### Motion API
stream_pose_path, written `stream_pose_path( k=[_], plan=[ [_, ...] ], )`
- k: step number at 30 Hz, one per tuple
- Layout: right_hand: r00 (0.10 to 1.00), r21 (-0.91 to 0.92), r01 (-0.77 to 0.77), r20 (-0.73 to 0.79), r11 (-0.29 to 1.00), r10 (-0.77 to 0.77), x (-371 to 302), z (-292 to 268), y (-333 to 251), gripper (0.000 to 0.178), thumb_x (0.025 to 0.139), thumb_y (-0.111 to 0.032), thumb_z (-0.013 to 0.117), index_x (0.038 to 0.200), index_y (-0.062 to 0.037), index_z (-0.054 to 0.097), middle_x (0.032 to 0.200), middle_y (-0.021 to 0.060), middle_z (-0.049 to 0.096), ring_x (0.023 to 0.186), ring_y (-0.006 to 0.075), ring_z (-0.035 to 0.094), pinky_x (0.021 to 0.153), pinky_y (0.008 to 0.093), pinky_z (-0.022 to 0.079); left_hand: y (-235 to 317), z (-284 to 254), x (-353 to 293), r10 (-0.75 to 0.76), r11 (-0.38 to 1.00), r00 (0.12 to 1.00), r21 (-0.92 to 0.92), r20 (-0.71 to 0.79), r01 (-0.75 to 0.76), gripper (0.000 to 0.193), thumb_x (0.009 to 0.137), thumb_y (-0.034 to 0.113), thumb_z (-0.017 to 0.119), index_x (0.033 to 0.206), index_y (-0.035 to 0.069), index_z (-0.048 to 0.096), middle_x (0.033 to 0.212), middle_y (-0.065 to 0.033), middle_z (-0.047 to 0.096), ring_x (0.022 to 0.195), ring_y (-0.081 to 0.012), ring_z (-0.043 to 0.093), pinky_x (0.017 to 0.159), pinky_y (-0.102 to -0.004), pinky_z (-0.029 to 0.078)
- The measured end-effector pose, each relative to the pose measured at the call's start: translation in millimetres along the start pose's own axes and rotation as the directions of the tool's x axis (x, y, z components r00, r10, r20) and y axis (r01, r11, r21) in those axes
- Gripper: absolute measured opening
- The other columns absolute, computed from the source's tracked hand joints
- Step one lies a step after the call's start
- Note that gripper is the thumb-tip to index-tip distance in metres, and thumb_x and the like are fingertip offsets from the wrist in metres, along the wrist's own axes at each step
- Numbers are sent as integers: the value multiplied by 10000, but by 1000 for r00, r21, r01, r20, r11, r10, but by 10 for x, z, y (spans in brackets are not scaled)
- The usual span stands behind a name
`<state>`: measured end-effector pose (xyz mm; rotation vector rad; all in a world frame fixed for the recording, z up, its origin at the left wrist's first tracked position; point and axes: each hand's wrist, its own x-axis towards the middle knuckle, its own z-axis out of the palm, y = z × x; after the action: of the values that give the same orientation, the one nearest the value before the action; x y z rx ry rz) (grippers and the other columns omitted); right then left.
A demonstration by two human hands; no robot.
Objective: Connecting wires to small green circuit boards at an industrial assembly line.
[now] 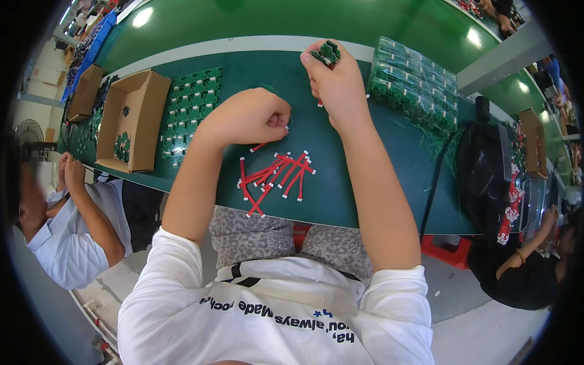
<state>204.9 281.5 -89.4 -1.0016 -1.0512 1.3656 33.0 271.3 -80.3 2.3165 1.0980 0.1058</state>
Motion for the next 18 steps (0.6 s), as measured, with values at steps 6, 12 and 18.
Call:
stream_pose_path(
  k=[6, 12, 18],
  plan=[
    [996, 1, 62, 65, 998, -62, -38, 16, -26, 182, 847, -146, 649, 829, -69, 486, 593, -41, 421, 446, 31, 323, 399, 208, 235, -125, -133, 31, -80, 855, 967, -515, -243, -59, 162, 779, 163, 685, 753, 9, 640, 613, -42, 604, 567, -97, 556, 536, -241, 436],
    [994, 34, -66, 91, 997, 62, -64, 33, -43, 166, 829, -142, 672, 902, -53, 553, 641, -35, 461, 483, 31, 358, 419, 207, 262, -161, -173, 32, -175, 709, 919, -693, -353, -131, 156, 816, 159, 681, 834, 10, 641, 695, -14, 630, 613, -66, 565, 564, -206, 452],
    [975, -303, 203, 153, 931, -162, -75, 135, 63, 118, 836, -107, 643, 899, -29, 580, 756, -15, 524, 648, 50, 454, 590, 198, 385, -234, -152, 75, -225, 590, 879, -777, -420, -220, 156, 820, 152, 670, 872, 6, 653, 722, -30, 645, 635, -76, 585, 583, -205, 470]
  ],
)
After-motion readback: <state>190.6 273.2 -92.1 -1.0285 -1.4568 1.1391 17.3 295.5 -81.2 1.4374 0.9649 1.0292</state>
